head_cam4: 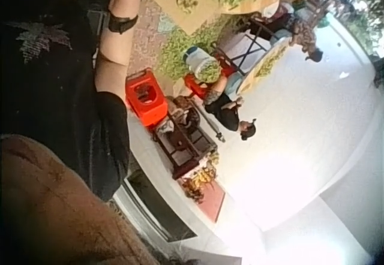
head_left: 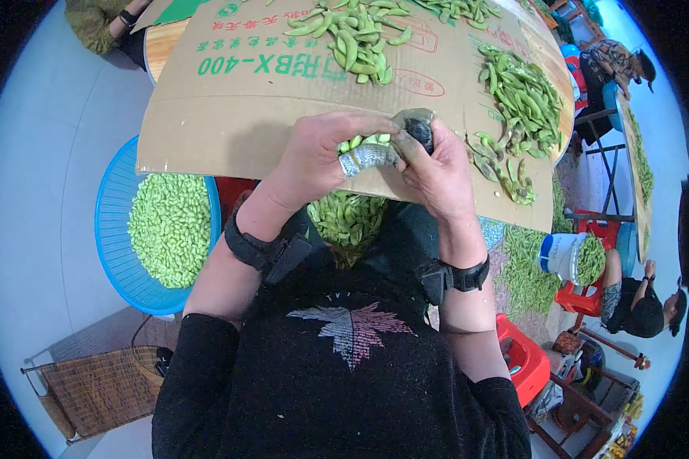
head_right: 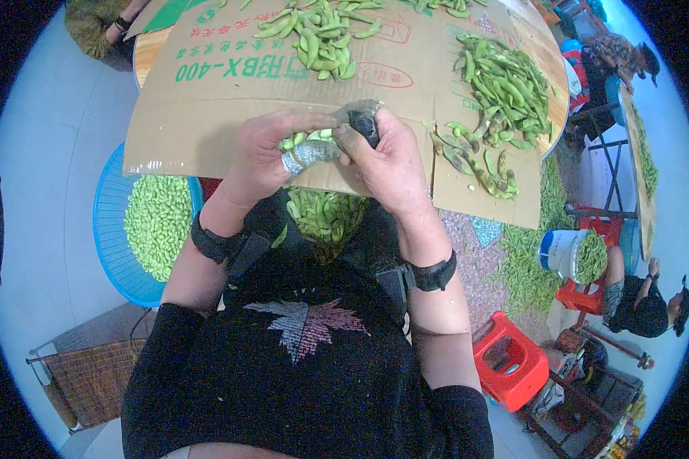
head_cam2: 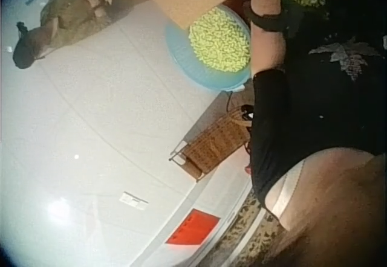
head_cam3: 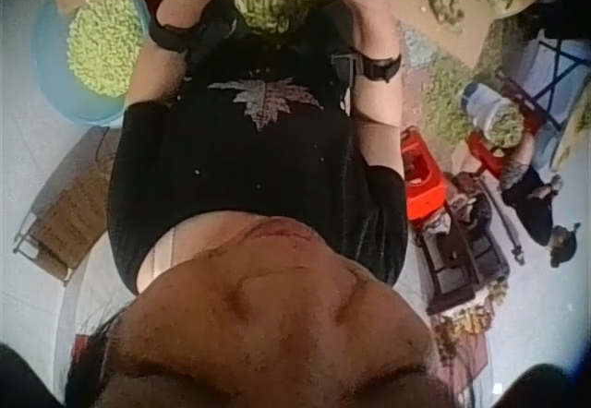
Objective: Peeling soybeans from their pods by hand and placing them into a blue basket.
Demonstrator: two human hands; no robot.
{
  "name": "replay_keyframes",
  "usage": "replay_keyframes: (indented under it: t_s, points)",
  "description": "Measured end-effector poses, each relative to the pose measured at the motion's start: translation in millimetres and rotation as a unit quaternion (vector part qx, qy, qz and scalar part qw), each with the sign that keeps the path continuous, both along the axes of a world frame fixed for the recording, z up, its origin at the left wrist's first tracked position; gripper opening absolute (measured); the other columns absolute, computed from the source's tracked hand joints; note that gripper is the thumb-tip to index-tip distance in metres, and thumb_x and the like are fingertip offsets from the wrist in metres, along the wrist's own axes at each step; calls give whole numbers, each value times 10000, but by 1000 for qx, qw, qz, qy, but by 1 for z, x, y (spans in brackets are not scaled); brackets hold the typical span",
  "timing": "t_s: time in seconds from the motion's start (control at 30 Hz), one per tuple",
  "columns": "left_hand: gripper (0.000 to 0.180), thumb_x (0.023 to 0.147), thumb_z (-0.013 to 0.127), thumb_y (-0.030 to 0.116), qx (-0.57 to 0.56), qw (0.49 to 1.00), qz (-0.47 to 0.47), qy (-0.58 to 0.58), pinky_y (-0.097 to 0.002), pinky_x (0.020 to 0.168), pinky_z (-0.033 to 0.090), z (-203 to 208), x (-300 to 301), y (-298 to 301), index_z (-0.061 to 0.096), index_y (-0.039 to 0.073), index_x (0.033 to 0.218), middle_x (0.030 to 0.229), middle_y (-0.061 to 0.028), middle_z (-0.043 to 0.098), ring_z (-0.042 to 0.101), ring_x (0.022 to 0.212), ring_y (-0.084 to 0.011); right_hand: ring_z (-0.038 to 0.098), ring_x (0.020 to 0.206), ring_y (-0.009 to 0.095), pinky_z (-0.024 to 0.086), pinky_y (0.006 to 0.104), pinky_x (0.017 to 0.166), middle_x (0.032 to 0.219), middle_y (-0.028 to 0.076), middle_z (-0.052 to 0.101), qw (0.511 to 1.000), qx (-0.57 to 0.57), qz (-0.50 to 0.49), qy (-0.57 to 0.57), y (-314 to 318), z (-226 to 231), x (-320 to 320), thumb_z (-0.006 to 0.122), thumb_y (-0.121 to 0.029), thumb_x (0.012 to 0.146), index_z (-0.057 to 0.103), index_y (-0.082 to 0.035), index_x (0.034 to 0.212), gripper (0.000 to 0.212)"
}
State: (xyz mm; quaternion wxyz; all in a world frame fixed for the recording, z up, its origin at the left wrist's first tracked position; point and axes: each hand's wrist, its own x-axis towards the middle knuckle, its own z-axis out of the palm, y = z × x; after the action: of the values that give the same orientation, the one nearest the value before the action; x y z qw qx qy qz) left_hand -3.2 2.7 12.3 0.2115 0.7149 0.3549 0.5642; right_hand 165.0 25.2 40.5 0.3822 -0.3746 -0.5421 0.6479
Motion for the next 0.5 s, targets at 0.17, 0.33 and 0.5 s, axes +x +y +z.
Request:
replay_keyframes:
  t_s: [0.17,0.33,0.5]
  points:
    - [296,727,667,118,-38,996,-23,77,-304,678,497,8,-5,-5,639,110,1021,874,-88,649,634,777,-251,301,374,24,221,164,332,549,-30,419,951,-204,141,187,7,3,14,484,-89,899,525,-16,949,97]
    - [204,806,595,72,-55,996,-61,-41,-250,670,478,23,3,11,606,55,1010,871,-35,639,619,753,-145,273,364,13,192,153,301,546,-39,390,895,-224,144,357,17,2,8,467,-81,905,520,-6,962,108]
    - [191,861,485,61,-330,841,-242,-353,-147,487,375,33,2,19,511,58,1049,798,-32,573,475,570,-38,290,407,3,202,166,357,564,-43,423,971,-45,-23,235,31,31,8,512,-77,879,531,-32,855,55]
